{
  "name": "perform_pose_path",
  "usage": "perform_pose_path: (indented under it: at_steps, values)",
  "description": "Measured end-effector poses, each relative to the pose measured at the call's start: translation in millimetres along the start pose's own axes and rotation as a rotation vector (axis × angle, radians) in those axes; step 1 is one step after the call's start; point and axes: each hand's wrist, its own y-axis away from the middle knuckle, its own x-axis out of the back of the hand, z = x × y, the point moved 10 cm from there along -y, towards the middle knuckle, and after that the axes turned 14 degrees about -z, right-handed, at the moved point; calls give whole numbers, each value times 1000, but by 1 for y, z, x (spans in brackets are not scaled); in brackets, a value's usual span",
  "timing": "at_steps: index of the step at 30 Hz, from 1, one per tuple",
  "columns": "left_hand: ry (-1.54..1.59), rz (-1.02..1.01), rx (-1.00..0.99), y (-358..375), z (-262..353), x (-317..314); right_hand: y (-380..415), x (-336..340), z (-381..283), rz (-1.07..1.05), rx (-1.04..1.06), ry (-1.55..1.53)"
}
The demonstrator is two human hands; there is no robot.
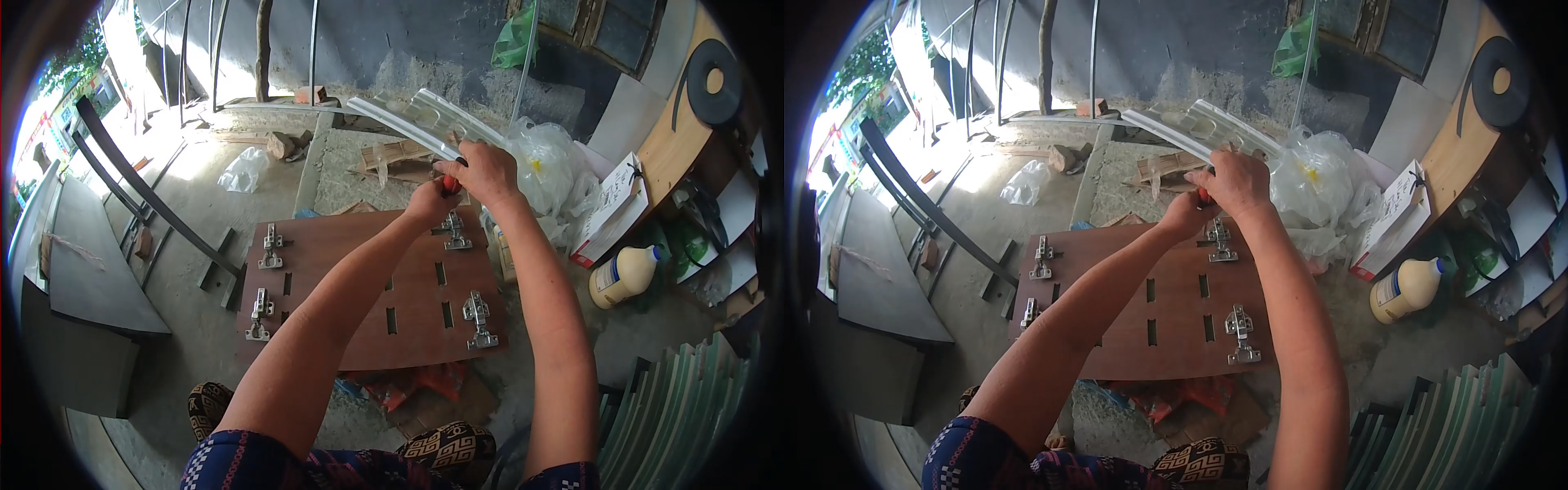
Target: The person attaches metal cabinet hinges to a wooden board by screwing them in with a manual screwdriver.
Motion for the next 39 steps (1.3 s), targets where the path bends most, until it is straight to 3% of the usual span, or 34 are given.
perform_pose_path:
  at_steps: [3, 6, 16, 27, 30, 36, 39]
  values:
    - [-5, -11, -11, 0, 0, 2, 9, 3, -1, 198, 143, -120]
    - [-34, -36, -36, -1, 3, 0, 10, -7, -7, 163, 278, -105]
    - [-10, -75, -119, -10, -6, -8, -2, -15, -1, 105, 155, -143]
    - [30, -52, -74, -7, -8, -5, -15, -20, -3, 44, 77, -69]
    - [23, -57, -58, -5, -7, -5, -12, -20, -8, 57, 79, -43]
    - [48, -99, -48, -9, -19, -5, 7, -14, -18, 88, 285, -182]
    - [40, -100, -42, -6, -18, -6, 4, -15, -17, 79, 251, -145]
